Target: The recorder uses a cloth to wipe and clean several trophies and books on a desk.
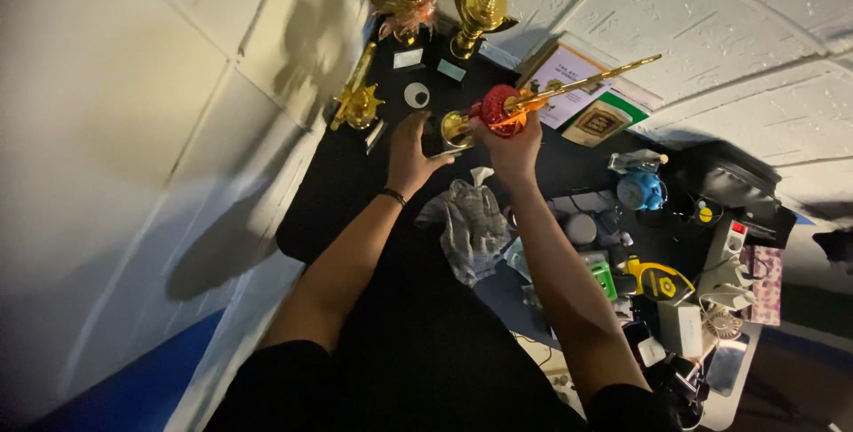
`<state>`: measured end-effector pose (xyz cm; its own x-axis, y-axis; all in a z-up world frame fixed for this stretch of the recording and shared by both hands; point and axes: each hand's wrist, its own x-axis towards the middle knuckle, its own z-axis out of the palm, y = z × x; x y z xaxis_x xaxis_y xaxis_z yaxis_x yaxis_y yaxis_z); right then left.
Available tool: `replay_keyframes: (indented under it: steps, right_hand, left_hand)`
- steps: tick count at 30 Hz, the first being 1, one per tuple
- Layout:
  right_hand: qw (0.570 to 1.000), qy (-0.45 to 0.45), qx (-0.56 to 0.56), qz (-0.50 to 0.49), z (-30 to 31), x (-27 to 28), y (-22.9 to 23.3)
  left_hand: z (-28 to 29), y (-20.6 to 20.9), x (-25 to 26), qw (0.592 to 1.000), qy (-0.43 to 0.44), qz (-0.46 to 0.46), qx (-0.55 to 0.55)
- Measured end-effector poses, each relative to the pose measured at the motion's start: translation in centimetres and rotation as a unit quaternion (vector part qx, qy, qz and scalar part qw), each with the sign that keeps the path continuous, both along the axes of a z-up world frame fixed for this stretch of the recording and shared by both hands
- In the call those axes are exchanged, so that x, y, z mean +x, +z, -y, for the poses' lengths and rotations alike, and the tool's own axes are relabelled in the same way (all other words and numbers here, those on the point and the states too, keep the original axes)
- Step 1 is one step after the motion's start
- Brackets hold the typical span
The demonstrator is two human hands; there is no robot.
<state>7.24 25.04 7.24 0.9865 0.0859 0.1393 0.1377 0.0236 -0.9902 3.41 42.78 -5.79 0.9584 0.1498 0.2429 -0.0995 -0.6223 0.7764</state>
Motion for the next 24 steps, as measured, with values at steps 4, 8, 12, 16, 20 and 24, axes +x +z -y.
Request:
replay_keyframes:
  steps: [4,8,12,16,20,24]
  right_hand:
    - [0.992,-0.065,-0.099,-0.051,1.0,1.8,-0.8]
    - [0.982,-0.127,-0.137,0.032,3.7,6.1,-6.3]
    - [0.98,-0.158,-0.111,-0.045,2.9,7.4,-4.2]
    - [0.941,-0.22,-0.256,0.017,2.9,8.6,-5.0]
    - [0.921,-0.231,-0.314,0.002,1.8,8.7,-4.2]
    - [0.954,-0.182,-0.238,0.015,0.3,8.1,-3.7]
  left_hand:
    - [-2.6,-3.5,-2.1,0.995,0.047,0.076,0.042]
    - [-6.4,-9.7,-4.7,0.986,0.131,0.082,0.064]
    - [-9.0,-5.7,-5.7,0.969,0.206,0.042,0.13]
    - [-9.7,-4.6,-4.8,0.973,0.212,-0.025,0.091]
    - [-10.0,-5.4,-2.9,0.977,0.196,-0.039,0.073]
    - [-10.4,-6.0,-1.2,0.981,0.188,-0.05,0.017]
